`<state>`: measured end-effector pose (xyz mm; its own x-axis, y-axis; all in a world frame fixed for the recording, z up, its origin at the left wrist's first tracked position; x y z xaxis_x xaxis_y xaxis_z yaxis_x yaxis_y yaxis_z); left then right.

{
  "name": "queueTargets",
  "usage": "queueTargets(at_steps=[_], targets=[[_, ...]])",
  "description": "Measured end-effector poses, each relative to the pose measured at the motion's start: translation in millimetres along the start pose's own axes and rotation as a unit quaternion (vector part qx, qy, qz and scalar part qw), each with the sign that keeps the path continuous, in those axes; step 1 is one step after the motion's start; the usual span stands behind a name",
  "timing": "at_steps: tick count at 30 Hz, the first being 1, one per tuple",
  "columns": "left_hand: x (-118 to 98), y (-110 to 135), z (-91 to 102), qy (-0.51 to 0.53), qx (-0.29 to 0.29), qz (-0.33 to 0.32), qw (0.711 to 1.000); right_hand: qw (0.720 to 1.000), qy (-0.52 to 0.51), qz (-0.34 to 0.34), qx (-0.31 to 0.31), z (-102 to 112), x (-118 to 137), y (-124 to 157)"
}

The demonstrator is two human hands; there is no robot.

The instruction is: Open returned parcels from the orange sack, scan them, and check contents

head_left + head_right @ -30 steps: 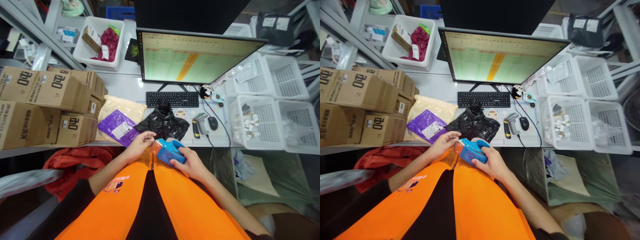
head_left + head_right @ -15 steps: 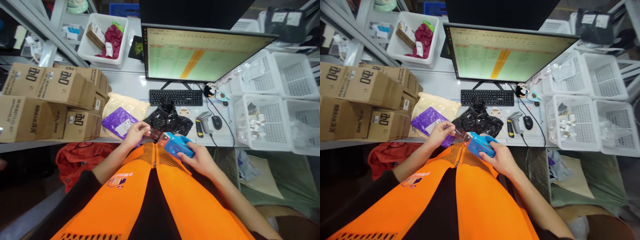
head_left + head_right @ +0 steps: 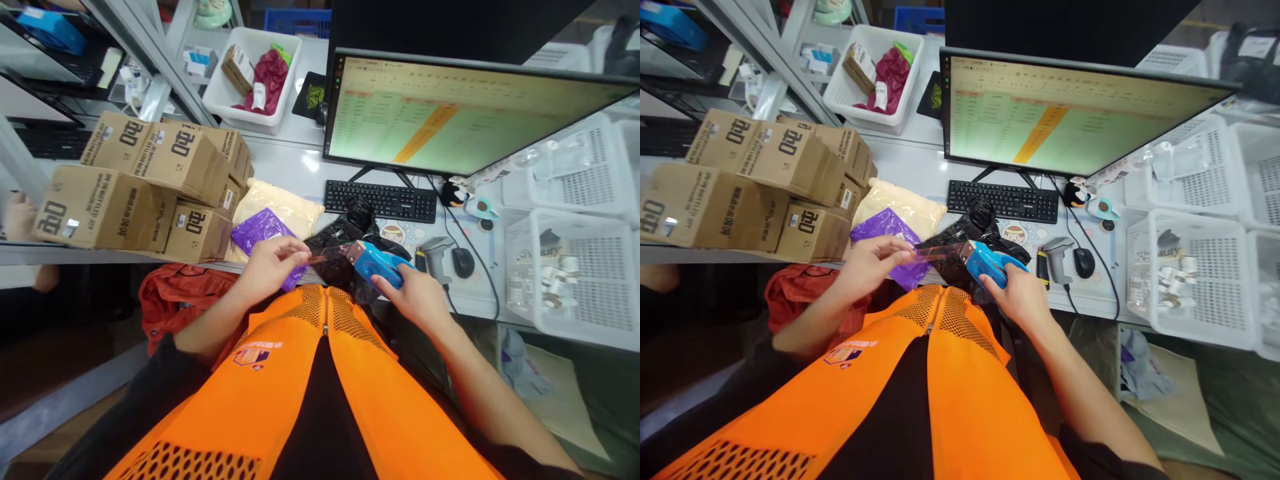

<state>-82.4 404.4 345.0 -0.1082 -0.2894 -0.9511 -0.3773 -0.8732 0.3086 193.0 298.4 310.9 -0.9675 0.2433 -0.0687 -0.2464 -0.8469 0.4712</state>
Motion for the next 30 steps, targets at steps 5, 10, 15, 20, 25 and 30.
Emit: queueTargets(at_steps=[5, 10, 15, 20, 25, 30], targets=[[-9.6, 23.3, -27.8, -0.092, -0.036, -0.087, 0.991, 0.997, 0.014, 0.049, -0.064, 31.6, 87.7, -54.1], [-22.5, 28.1, 20.9, -0.178, -0.167, -0.150, 0.958, 0.987, 0.001, 0.131, -0.096, 77.6, 194.9, -99.5], [-24.8, 37.8, 83.9, -0.204, -0.298, -0.139, 0.922, 0.965, 0.010, 0.233, -0.119, 103.6, 289.9, -117.4], [-12.8, 25.6, 120.8, -0.153, -0.357, -0.097, 0.917, 0.963, 0.012, 0.250, -0.098, 97.2, 335.6, -124.0], [-14.8, 6.4, 53.8, -0.075, -0.226, -0.132, 0.962, 0.985, -0.003, 0.151, -0.087, 86.2, 298.3, -151.9], [-58.8, 2.9, -10.5, 0.005, -0.018, -0.275, 0.961, 0.993, -0.041, 0.021, -0.109, 83.2, 221.1, -188.7]])
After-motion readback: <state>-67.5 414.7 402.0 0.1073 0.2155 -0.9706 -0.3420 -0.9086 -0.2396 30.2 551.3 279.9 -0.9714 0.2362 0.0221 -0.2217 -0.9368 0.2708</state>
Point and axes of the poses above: each hand's wrist, its own y-axis away from the middle knuckle, its own z-axis out of the back of the hand, x = y × z, the point moved 9 cm from there along -y, towards the middle knuckle, and after that the axes turned 13 degrees about y, right-handed, at the moved point
